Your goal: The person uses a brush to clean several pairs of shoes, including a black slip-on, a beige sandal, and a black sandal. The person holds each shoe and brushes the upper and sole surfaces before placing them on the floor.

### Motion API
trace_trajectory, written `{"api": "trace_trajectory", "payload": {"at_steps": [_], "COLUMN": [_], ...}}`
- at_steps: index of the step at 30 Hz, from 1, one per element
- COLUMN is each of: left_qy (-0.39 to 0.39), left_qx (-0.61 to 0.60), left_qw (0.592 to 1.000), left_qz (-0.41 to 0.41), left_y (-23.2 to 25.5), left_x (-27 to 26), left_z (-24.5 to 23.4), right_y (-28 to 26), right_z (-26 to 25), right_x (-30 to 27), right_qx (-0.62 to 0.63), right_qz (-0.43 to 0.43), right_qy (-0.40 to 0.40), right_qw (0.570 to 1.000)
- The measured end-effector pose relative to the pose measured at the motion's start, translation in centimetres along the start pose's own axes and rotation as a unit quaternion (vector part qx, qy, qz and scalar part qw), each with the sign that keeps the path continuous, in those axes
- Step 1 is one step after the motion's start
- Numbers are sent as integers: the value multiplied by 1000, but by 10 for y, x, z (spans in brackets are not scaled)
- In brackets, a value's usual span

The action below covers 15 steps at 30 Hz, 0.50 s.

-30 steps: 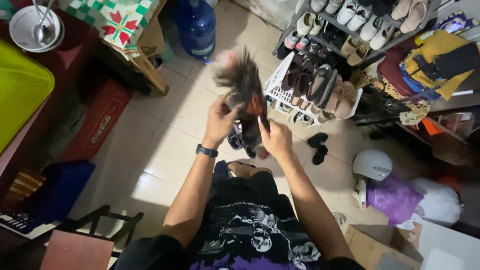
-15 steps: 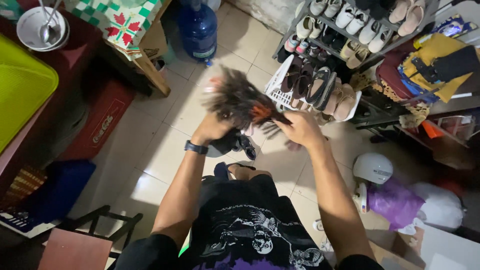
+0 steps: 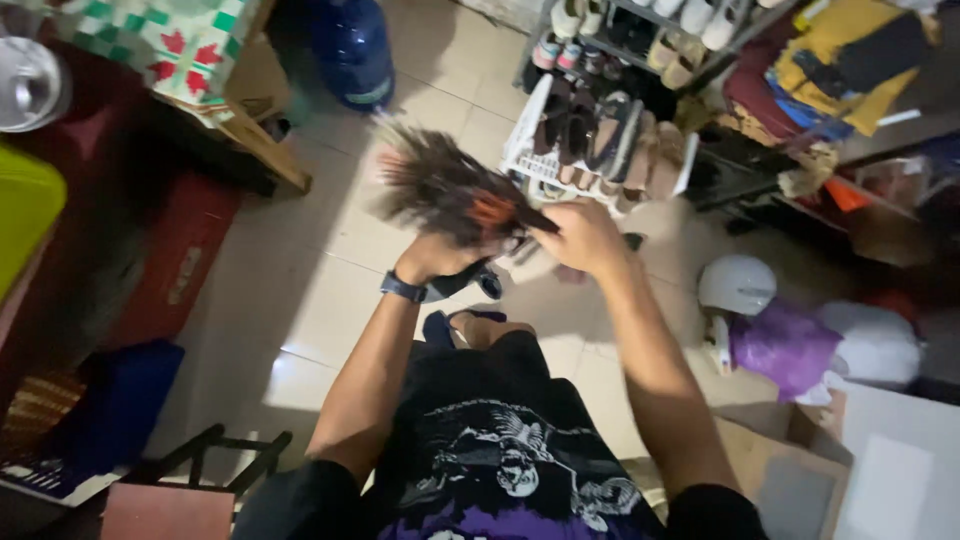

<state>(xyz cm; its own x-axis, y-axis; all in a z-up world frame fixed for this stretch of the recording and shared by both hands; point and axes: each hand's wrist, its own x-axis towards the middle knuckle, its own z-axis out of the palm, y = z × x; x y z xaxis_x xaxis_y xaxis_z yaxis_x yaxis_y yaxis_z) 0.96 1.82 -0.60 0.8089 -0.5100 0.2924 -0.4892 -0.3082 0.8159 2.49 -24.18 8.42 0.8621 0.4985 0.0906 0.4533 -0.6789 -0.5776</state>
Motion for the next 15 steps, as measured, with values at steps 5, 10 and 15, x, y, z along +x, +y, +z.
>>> {"api": "trace_trajectory", "payload": {"at_steps": [5,10,15], "left_qy": [55,191,188], "left_qx": [-86,-240,-95], "left_qw": [990,941,966], "left_qz": [-101,-144,-147], "left_y": [30,51,22], "left_x": [14,17,18], "left_z": [-9,-47,-32], "right_y": [8,24,-12], "right_z": [-2,-9,-1], "right_x": [-11,-41,-23], "right_qx": [-7,-114,29], "right_qz": [18,138,179], "right_qy": [17,63,137], "right_qw": [1000,982,974]}}
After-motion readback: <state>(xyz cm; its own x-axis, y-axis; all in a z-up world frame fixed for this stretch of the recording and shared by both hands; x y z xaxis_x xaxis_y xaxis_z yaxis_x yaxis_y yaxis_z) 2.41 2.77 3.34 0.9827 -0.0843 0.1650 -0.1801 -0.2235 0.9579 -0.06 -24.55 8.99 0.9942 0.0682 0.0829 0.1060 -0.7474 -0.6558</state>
